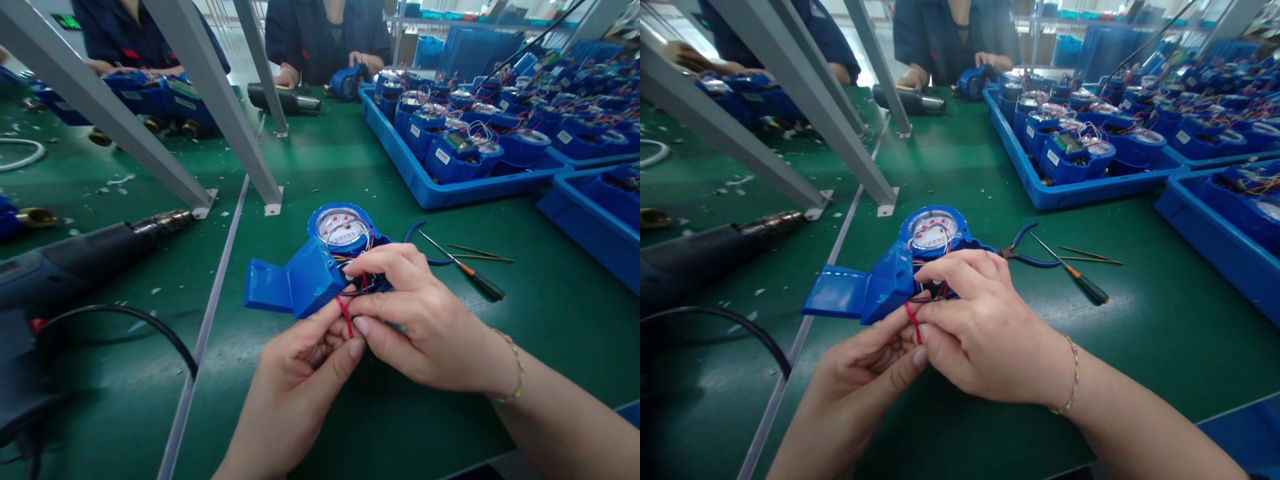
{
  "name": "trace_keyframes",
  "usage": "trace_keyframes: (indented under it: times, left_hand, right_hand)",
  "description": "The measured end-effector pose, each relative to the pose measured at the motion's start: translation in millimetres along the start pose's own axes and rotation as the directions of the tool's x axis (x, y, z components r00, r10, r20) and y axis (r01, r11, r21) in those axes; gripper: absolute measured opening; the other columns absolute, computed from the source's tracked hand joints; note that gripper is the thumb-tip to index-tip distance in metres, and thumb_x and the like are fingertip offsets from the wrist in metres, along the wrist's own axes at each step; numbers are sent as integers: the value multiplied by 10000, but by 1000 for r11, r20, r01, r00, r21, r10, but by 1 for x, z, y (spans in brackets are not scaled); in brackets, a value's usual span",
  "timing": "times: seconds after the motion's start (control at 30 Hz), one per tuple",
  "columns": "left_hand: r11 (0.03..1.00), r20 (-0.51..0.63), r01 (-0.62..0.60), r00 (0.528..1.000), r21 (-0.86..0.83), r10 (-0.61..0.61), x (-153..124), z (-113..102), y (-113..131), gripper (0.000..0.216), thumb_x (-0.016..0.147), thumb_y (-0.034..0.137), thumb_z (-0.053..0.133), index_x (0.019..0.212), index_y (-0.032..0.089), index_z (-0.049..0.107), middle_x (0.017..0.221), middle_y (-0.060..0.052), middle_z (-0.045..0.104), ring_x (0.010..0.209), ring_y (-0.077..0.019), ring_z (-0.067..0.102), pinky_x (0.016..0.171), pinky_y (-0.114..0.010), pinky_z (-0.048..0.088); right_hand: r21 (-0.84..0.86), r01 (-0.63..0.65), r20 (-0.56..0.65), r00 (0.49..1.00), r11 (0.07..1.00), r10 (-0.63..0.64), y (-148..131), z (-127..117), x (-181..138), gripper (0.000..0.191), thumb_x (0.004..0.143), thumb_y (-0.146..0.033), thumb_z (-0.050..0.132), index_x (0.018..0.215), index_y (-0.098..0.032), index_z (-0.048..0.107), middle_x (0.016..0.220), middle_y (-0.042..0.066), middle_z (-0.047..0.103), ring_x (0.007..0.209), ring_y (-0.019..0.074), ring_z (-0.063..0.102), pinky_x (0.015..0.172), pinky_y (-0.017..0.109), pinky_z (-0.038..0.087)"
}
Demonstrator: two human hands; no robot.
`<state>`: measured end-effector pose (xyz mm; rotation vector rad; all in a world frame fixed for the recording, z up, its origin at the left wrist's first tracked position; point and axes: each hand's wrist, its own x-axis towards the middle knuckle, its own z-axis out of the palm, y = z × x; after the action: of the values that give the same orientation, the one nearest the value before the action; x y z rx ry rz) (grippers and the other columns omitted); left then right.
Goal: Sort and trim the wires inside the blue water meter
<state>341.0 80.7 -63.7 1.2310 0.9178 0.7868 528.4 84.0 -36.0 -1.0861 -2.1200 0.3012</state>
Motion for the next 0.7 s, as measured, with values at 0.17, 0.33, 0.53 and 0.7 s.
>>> trace_keyframes:
  times: [0.17,0.33,0.53,0.7]
  left_hand:
    - [995,-23,-80,996,57,81,0,-3,-8,323,934,293,604,1251,334,652,804,30,632,715,-77,546,658,-153,468]
    - [987,-103,-87,990,136,101,-2,-4,-15,317,936,323,598,1247,349,658,776,28,642,669,-87,537,612,-191,445]
    - [977,-134,-121,980,177,146,-2,-2,-15,302,918,291,630,1198,390,681,884,33,719,761,-108,616,704,-209,493]
    - [966,-143,-174,969,190,203,1,-1,-16,277,913,282,637,1156,398,698,998,38,756,813,-118,663,746,-219,521]
  right_hand:
    - [90,-118,-41,992,989,122,-9,3,-1,216,930,-140,541,803,-169,713,1170,76,591,1154,215,485,999,424,354]
    - [102,-222,-34,973,970,226,-13,7,-3,177,916,-182,593,803,-209,726,1238,47,538,1197,242,428,1011,435,324]
    - [80,-256,-78,962,963,262,-17,10,-4,198,919,-180,567,798,-202,722,1221,40,551,1163,244,427,996,443,323]
    - [53,-315,-103,942,948,319,-21,15,-6,189,902,-166,562,792,-207,709,1180,39,545,1148,247,419,980,451,323]
